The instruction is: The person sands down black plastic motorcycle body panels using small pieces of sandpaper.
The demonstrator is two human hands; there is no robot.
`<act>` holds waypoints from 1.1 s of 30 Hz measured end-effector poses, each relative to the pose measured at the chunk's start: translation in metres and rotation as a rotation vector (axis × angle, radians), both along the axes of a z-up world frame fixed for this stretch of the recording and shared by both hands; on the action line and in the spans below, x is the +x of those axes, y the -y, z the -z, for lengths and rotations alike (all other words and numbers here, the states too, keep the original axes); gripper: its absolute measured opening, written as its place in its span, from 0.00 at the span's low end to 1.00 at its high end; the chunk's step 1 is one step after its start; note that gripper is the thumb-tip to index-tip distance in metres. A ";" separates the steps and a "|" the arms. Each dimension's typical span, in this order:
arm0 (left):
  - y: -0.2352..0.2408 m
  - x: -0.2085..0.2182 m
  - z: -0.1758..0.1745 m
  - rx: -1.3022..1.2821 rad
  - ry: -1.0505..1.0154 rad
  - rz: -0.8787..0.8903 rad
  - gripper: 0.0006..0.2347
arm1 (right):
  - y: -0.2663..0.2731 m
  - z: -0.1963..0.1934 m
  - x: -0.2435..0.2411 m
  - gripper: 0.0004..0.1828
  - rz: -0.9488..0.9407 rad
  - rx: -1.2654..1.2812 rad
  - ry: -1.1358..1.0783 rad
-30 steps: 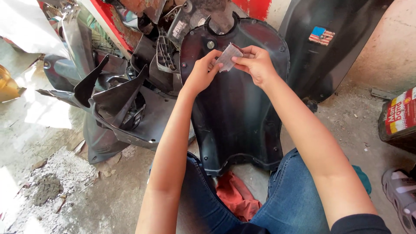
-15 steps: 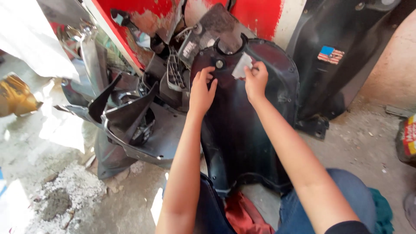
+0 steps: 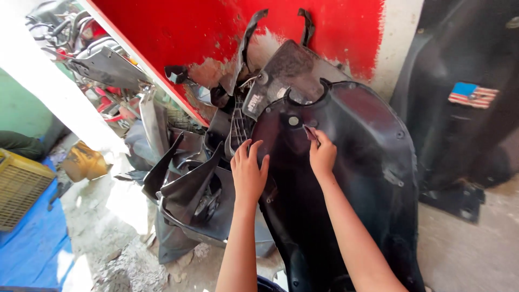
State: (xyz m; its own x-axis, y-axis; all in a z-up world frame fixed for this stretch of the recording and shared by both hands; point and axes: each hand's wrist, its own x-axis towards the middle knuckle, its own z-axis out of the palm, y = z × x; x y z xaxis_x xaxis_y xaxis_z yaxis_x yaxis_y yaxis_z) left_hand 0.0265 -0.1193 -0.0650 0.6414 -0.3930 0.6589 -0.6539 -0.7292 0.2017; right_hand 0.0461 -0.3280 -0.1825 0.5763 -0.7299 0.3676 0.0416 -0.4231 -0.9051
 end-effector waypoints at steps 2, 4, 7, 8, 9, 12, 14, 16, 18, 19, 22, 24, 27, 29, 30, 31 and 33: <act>0.007 0.005 0.004 -0.006 -0.025 -0.117 0.22 | -0.004 0.024 0.014 0.13 0.086 -0.335 0.238; 0.013 0.015 0.009 -0.006 -0.105 -0.202 0.25 | -0.029 0.022 0.017 0.14 -0.045 -0.105 0.196; 0.020 0.025 0.021 -0.043 -0.296 -0.356 0.28 | -0.060 0.013 0.004 0.15 -0.160 0.128 0.181; 0.022 0.033 0.020 -0.081 -0.393 -0.429 0.28 | -0.069 0.004 0.005 0.15 -0.155 0.134 0.222; 0.022 0.038 0.022 -0.083 -0.388 -0.428 0.28 | -0.074 0.005 0.007 0.15 -0.155 0.132 0.227; 0.021 0.046 0.030 -0.134 -0.418 -0.526 0.24 | -0.083 0.008 0.005 0.15 -0.087 0.094 0.200; 0.020 0.043 0.036 -0.151 -0.322 -0.549 0.21 | -0.085 0.002 -0.004 0.17 -0.140 0.097 0.190; 0.014 0.030 0.031 -0.189 -0.306 -0.518 0.20 | -0.090 -0.005 -0.015 0.17 -0.150 0.094 0.204; 0.008 0.012 0.021 -0.227 -0.284 -0.491 0.18 | -0.097 -0.014 -0.026 0.17 -0.165 0.093 0.223; 0.005 0.001 0.014 -0.304 -0.286 -0.426 0.17 | -0.100 -0.019 -0.033 0.17 -0.157 0.066 0.284; -0.007 -0.031 -0.003 -0.478 -0.296 -0.251 0.14 | -0.107 -0.041 -0.053 0.17 -0.154 0.034 0.413; -0.014 -0.056 -0.012 -0.579 -0.313 -0.135 0.12 | -0.109 -0.058 -0.071 0.16 -0.153 0.023 0.476; -0.027 -0.094 -0.022 -0.715 -0.356 0.018 0.11 | -0.114 -0.087 -0.101 0.16 -0.197 0.007 0.550; -0.038 -0.115 -0.022 -0.788 -0.331 0.092 0.10 | -0.119 -0.107 -0.121 0.18 -0.245 -0.087 0.608; -0.039 -0.121 -0.022 -0.792 -0.329 0.101 0.10 | -0.119 -0.110 -0.123 0.18 -0.240 -0.095 0.612; -0.039 -0.127 -0.022 -0.821 -0.312 0.110 0.10 | -0.119 -0.112 -0.125 0.17 -0.248 -0.120 0.668; -0.039 -0.138 -0.018 -0.857 -0.299 0.113 0.10 | -0.121 -0.115 -0.129 0.16 -0.263 -0.148 0.716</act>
State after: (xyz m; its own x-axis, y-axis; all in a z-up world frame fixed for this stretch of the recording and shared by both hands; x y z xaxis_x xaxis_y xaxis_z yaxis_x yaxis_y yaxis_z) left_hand -0.1110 -0.0808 -0.0474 0.8199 0.0832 0.5664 -0.5455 -0.1867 0.8171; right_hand -0.0824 -0.2073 -0.0678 0.3087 -0.5162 0.7989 0.7105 -0.4332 -0.5545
